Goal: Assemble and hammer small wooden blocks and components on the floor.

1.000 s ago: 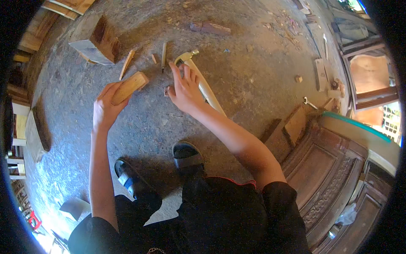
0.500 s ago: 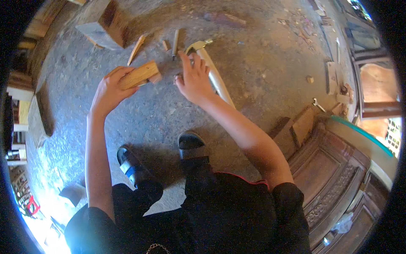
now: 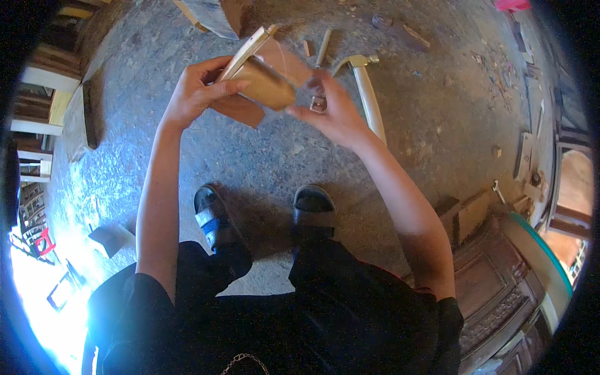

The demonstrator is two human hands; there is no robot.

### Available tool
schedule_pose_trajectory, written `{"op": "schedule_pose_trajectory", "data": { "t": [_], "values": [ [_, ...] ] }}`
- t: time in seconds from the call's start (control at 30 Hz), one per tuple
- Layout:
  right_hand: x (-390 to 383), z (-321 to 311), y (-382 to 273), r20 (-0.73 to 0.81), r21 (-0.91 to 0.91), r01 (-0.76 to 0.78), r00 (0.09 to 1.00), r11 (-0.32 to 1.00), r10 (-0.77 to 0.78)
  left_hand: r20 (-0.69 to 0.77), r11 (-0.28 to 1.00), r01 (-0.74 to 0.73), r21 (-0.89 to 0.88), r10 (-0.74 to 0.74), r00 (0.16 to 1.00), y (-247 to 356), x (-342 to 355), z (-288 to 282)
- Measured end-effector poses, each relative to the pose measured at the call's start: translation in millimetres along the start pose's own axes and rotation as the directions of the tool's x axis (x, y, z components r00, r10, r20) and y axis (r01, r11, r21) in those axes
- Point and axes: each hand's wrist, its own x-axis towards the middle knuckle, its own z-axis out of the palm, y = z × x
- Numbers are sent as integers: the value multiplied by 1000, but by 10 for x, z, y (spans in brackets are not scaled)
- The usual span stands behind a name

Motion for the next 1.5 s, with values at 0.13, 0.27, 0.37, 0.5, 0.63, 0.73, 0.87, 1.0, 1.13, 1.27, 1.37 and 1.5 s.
{"op": "schedule_pose_trajectory", "data": {
  "t": [0.13,0.27,0.37,0.5,0.63,0.73,0.87,1.0,1.13,1.27,1.37,1.5],
  "values": [
    [-3,135,-324,66,638,-29,998,770,-17,10,961,-43,-274,48,999,155,-46,6],
    [-18,-9,-540,47,667,-54,998,743,31,5,918,-71,-389,79,997,169,-86,-34],
    [-60,-138,-561,70,637,-117,993,762,94,-7,928,-72,-367,75,997,216,-42,10],
    [-3,-24,-441,94,594,-108,993,797,65,61,974,-23,-227,38,997,304,-70,-134],
    [-30,15,-330,106,564,-94,994,821,41,15,980,-71,-184,75,997,32,-2,-23],
    [-2,24,-410,111,566,-96,993,819,39,8,962,-78,-261,83,996,-65,-18,-128],
    [-22,2,-377,162,613,-128,986,780,35,-6,925,-76,-372,79,997,-247,34,-112],
    [21,33,-388,194,625,-134,981,769,14,-11,927,-52,-372,52,999,-189,-26,-152],
    [-38,21,-325,186,610,-152,981,778,46,26,927,24,-374,-16,1000,-31,-13,-5],
    [-38,14,-368,196,531,-189,976,826,97,34,943,37,-332,-27,999,2,-19,-13],
    [-32,58,-352,179,501,-187,978,845,110,35,949,41,-312,-31,999,-18,-14,-17],
    [-28,202,-226,113,610,-131,990,782,78,43,953,43,-299,-32,999,-17,5,13]
  ]
}}
